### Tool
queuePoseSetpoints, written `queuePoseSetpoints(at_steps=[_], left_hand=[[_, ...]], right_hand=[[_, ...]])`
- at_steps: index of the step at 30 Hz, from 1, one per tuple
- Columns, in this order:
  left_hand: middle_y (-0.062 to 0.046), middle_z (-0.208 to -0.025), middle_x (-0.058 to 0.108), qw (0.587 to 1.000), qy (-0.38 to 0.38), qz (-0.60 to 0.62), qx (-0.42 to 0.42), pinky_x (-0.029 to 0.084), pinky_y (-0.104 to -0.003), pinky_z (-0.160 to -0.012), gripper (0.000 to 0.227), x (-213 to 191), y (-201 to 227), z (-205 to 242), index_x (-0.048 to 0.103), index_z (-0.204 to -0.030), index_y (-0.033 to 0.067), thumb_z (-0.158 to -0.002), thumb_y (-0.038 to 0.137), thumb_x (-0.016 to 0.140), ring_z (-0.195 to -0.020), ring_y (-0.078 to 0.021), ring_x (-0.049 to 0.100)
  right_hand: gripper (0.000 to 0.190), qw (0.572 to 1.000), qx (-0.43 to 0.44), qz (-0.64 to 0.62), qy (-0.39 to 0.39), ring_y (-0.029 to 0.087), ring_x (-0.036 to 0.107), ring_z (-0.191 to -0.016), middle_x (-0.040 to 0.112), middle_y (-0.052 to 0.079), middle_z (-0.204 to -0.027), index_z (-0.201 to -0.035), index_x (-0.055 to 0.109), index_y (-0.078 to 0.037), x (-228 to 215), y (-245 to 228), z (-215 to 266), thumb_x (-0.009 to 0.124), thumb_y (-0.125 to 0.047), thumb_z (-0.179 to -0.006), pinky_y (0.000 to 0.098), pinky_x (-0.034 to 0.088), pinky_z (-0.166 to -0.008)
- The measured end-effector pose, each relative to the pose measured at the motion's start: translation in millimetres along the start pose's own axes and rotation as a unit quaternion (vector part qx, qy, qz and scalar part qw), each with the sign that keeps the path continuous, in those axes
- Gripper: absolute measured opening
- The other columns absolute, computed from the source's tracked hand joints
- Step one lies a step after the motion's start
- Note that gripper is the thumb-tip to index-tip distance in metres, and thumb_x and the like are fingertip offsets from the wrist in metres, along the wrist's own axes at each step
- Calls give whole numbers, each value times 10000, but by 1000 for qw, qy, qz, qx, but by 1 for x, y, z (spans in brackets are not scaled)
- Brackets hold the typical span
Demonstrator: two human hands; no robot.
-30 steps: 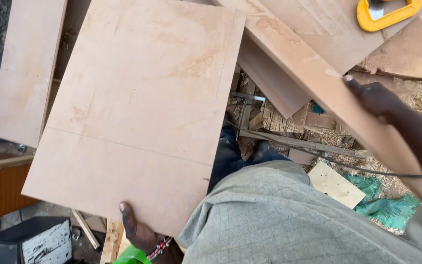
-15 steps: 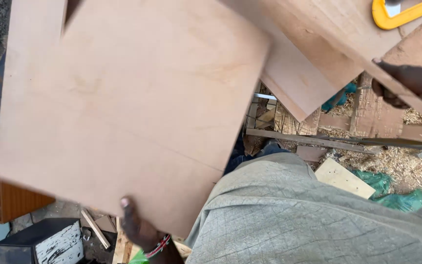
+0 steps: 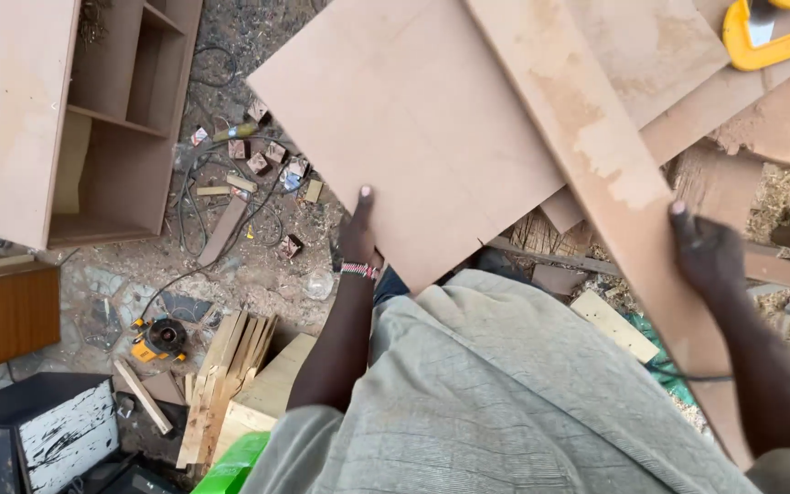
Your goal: The person uses a circular saw to cut a large sheet of plywood. They then measure and mark the wood with a square and pencil, clamp the pieces together, and cut them again. Finally, the person removes the clamps and places the cut pieces aside.
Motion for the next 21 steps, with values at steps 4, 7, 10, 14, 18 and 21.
queuePoseSetpoints(at_steps=[4, 7, 10, 14, 18, 21], left_hand=[[-57, -831, 716, 974, 20, -224, 6, 465, -371, -637, 773, 22, -13, -66, 766, -943, 78, -624, 774, 659, -724, -169, 576], [-93, -1190, 652, 984, 51, -172, -12, 500, -354, -874, 1089, 17, -41, -132, 598, -1287, 6, -499, 738, 771, -1015, -188, 596], [-135, -1063, 746, 987, 18, -159, 10, 636, -364, -771, 888, 33, -3, -95, 656, -1177, -17, -624, 674, 727, -892, -194, 707], [-125, -722, 703, 997, 24, -59, 44, 563, -365, -657, 509, 26, -31, -105, 726, -1077, 132, -782, 520, 872, -631, -215, 692], [-128, -705, 702, 998, 49, -22, 38, 545, -347, -636, 477, 27, -27, -75, 746, -1041, 148, -759, 509, 878, -603, -213, 669], [-129, -706, 707, 998, 49, 3, 34, 551, -337, -636, 442, 35, -22, -67, 731, -1015, 140, -768, 478, 876, -605, -210, 681]], right_hand=[[650, 992, 84, -94, -23, 344, 626, -794, 696, 207, -903, -889, 690, -10, 8, -21, 37, 478, -552, -1177, 482, 437, -636], [702, 996, 64, -67, -3, 206, 379, -631, 343, 58, -643, -675, 387, -100, 16, -29, 33, 480, -636, -1119, 409, 232, -574], [763, 998, 49, -33, -4, 217, 394, -556, 415, 98, -590, -647, 440, -67, 20, -50, 25, 472, -646, -1142, 392, 255, -550], [671, 999, 21, -29, -9, 508, 657, -1011, 691, 285, -855, -929, 759, -61, 40, -47, 11, 514, -638, -1170, 565, 483, -808], [686, 999, 24, -41, -11, 529, 641, -1017, 676, 317, -855, -923, 747, -18, 57, -60, 15, 510, -615, -1165, 581, 441, -785], [713, 999, 19, -48, 0, 533, 641, -984, 663, 320, -834, -898, 739, -3, 61, -64, 10, 506, -620, -1167, 579, 436, -770]])
Point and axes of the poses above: each hand's wrist, its own z-axis away from the middle knuckle, its own x-axis out of the palm, y = z × x, the point moved 7 cm from there along -z, towards the middle knuckle
